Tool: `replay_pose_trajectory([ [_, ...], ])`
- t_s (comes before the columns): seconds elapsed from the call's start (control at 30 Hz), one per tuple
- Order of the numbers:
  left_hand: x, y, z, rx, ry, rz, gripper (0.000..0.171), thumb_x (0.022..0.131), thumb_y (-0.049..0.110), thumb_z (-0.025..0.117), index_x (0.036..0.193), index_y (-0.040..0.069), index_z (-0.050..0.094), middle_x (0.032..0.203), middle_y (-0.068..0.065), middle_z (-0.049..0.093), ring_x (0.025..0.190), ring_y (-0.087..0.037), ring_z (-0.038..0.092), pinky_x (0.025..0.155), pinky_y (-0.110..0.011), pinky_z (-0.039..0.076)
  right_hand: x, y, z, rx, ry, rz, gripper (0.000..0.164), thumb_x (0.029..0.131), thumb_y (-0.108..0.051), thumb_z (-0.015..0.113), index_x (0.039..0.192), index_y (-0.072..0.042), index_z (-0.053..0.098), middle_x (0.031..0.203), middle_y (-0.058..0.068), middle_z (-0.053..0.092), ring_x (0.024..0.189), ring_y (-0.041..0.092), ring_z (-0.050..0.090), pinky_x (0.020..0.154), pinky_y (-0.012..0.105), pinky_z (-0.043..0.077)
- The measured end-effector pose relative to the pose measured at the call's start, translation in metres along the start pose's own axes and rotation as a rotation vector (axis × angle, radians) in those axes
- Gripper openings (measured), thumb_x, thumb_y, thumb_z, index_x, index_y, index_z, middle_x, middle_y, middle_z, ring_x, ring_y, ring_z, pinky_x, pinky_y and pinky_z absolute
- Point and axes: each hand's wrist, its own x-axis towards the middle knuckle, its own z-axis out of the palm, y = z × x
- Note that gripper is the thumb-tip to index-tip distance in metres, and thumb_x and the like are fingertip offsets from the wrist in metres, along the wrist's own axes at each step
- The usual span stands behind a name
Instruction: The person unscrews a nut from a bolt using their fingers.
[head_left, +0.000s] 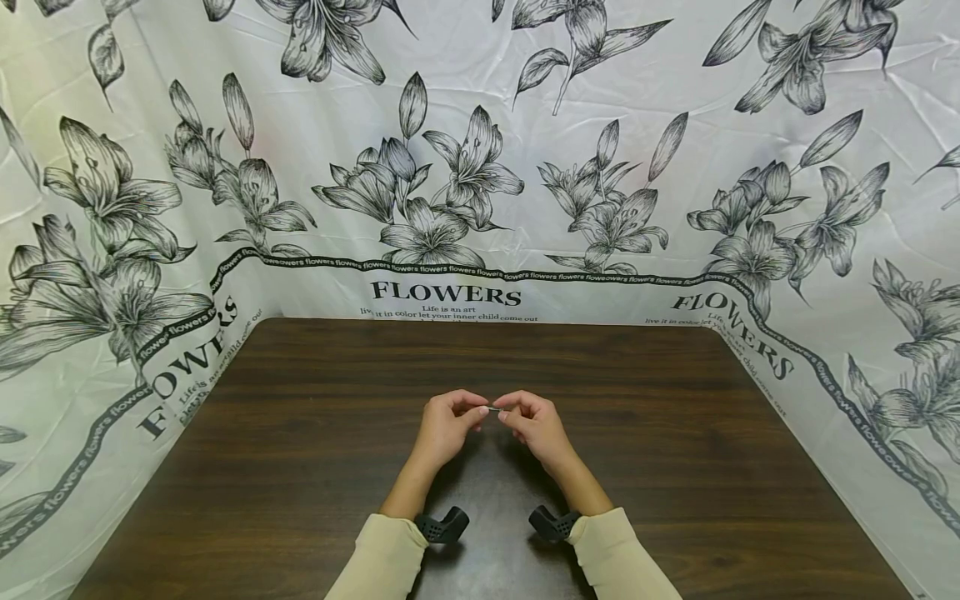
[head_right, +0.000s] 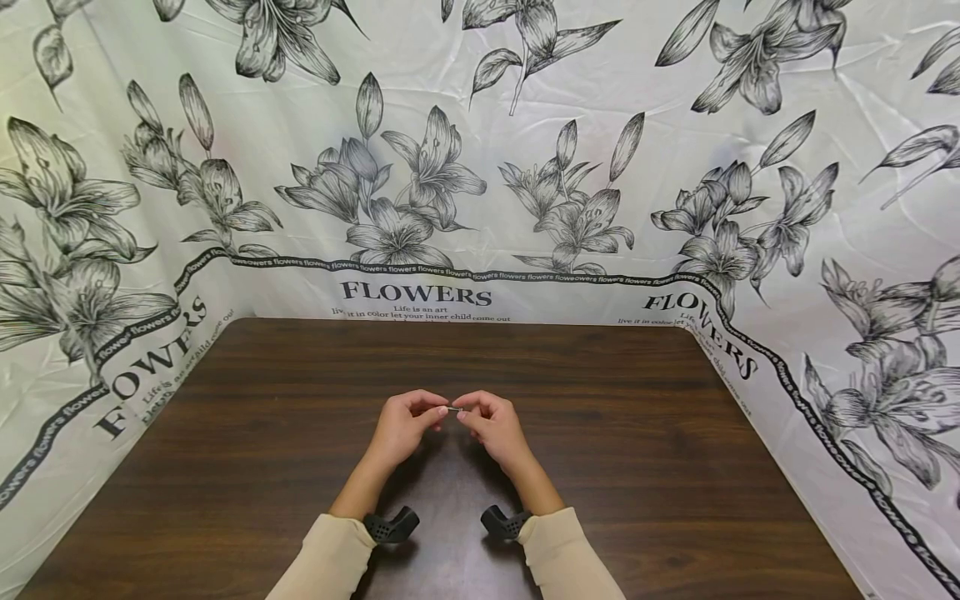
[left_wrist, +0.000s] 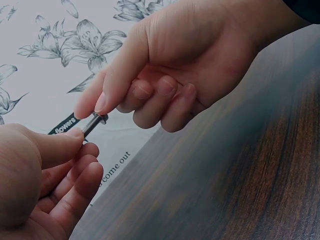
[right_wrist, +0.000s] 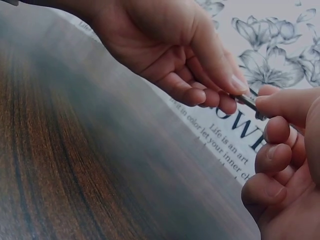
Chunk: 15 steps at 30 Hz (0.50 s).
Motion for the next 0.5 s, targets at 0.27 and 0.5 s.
replay_pose_trajectory([
  [0.27,0.0,0.0,0.0,-0.008,0.0,0.006,0.007,0.086,0.004,0.073,0.093,0.0,0.073,0.08,-0.007,0.07,0.061,-0.022,0.066,0.058,-0.038,0.056,0.0,-0.002,0.0,0.015,0.026,0.023,0.018,0.091,0.007,0.06,0.107,0.016,0.061,0.06,0.003,0.045,0.048,0.009,0.041,0.046,0.02,0.035],
  [0.5,0.0,0.001,0.0,-0.024,-0.006,0.006,0.011,0.086,0.002,0.072,0.095,-0.005,0.071,0.081,-0.009,0.07,0.061,-0.021,0.066,0.061,-0.047,0.056,0.004,0.011,-0.002,-0.029,0.099,0.104,0.023,0.099,-0.008,0.055,0.104,0.014,0.063,0.058,0.007,0.047,0.046,0.01,0.04,0.043,0.021,0.034],
])
